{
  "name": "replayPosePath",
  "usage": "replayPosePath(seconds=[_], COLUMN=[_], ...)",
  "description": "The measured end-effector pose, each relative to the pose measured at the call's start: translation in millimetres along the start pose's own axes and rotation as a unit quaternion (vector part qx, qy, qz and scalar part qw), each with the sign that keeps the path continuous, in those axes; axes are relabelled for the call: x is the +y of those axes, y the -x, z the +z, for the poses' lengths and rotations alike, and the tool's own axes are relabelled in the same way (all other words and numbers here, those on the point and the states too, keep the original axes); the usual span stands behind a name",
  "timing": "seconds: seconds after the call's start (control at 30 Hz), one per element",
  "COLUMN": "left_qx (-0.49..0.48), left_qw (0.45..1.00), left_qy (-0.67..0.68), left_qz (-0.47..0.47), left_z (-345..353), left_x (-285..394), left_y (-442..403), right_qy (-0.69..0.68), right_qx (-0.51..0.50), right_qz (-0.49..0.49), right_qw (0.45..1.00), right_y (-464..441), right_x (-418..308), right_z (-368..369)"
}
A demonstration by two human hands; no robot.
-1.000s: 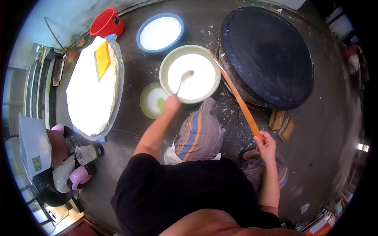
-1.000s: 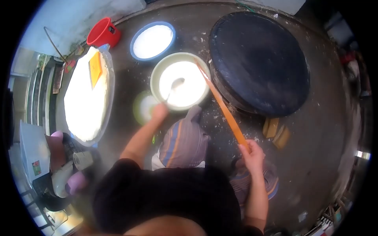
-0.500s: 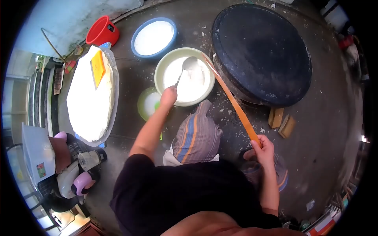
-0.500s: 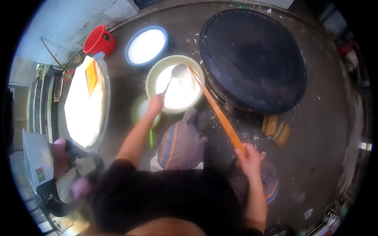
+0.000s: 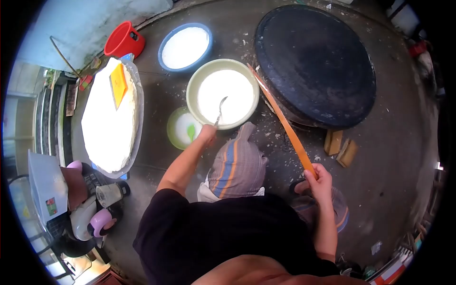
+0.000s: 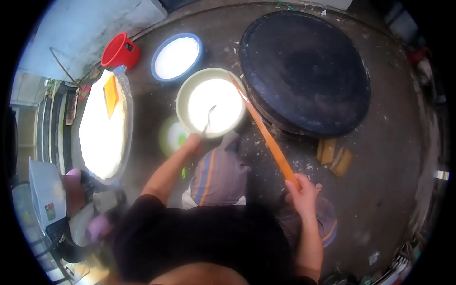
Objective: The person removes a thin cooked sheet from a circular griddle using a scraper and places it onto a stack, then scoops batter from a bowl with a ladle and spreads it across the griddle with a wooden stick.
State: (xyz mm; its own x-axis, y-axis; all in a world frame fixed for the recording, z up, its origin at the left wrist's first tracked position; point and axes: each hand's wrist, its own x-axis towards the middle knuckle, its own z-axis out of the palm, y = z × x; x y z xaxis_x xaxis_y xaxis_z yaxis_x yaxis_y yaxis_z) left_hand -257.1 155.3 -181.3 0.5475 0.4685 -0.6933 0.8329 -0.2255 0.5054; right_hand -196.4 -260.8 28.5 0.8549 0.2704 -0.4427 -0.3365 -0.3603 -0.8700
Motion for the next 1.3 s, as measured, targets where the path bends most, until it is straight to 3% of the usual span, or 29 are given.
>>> replayPosePath(seconds=[0.03, 0.07, 0.13, 0.17, 0.23, 0.27, 0.3, 0.33, 0.37, 0.4, 0.5, 0.6, 0.7, 0.8, 0.9, 0.97, 1.0, 1.07, 1.1, 1.17, 1.3], left_qx=[-0.104, -0.105, -0.226, -0.226, -0.077, -0.058, -0.058, 0.05, 0.155, 0.076, 0.163, 0.139, 0.082, 0.13, 0.184, 0.075, 0.075, -0.034, -0.087, -0.185, -0.233], left_qw=[0.957, 0.957, 0.836, 0.837, 0.934, 0.957, 0.957, 0.994, 0.926, 0.939, 0.946, 0.941, 0.942, 0.95, 0.952, 0.943, 0.943, 0.999, 0.984, 0.873, 0.808], left_qy=[0.235, 0.235, 0.452, 0.452, 0.344, 0.284, 0.286, -0.003, -0.292, -0.311, -0.242, -0.287, -0.295, -0.256, -0.235, -0.309, -0.308, -0.018, 0.13, 0.409, 0.52], left_qz=[-0.132, -0.133, -0.212, -0.212, -0.062, 0.001, 0.002, 0.097, 0.182, 0.125, 0.14, 0.116, 0.134, 0.121, 0.074, 0.093, 0.097, -0.021, -0.081, -0.191, -0.153], left_z=[-9, -15, -33, -40, -54, -55, -47, -40, -35, -43, -38, -10, -32, -59, -44, -9, -5, -3, -5, -8, -25], left_x=[29, 34, 45, 55, 80, 59, 47, 39, 32, 49, 66, 53, 38, 24, 16, -11, -4, 20, 32, 46, 31], left_y=[24, 32, 46, 59, 93, 76, 68, 66, 63, 72, 72, 47, 54, 58, 43, -4, -5, 9, 18, 28, 47], right_qy=[0.0, -0.001, -0.009, -0.017, -0.007, 0.004, 0.006, 0.021, 0.037, 0.039, 0.07, 0.064, 0.06, 0.095, 0.013, 0.035, 0.036, 0.097, 0.098, 0.017, -0.025], right_qx=[-0.01, -0.022, -0.02, -0.018, -0.015, -0.011, -0.012, -0.003, 0.005, 0.006, -0.001, -0.006, -0.003, -0.003, -0.007, -0.008, -0.005, 0.004, 0.005, -0.021, -0.016], right_qz=[0.011, 0.022, 0.029, 0.037, 0.035, 0.031, 0.029, 0.014, 0.0, -0.005, -0.01, 0.013, 0.014, 0.006, 0.016, 0.02, 0.018, -0.043, -0.044, 0.024, 0.015], right_qw=[1.0, 1.0, 0.999, 0.999, 0.999, 0.999, 0.999, 1.0, 0.999, 0.999, 0.997, 0.998, 0.998, 0.995, 1.0, 0.999, 0.999, 0.994, 0.994, 0.999, 0.999], right_y=[1, 2, 1, 1, 0, -1, -3, -3, -3, -3, -3, -2, -5, -1, -2, -3, -5, -7, -7, -7, -10], right_x=[-9, -14, -14, -13, -4, 0, 2, 4, 6, 6, 4, -2, 1, 5, 8, 10, 11, 12, 9, 0, 4], right_z=[2, 3, 4, 5, 2, -1, -1, -2, -2, -3, -2, 2, -1, -2, -2, -3, -3, -1, 0, 3, 5])
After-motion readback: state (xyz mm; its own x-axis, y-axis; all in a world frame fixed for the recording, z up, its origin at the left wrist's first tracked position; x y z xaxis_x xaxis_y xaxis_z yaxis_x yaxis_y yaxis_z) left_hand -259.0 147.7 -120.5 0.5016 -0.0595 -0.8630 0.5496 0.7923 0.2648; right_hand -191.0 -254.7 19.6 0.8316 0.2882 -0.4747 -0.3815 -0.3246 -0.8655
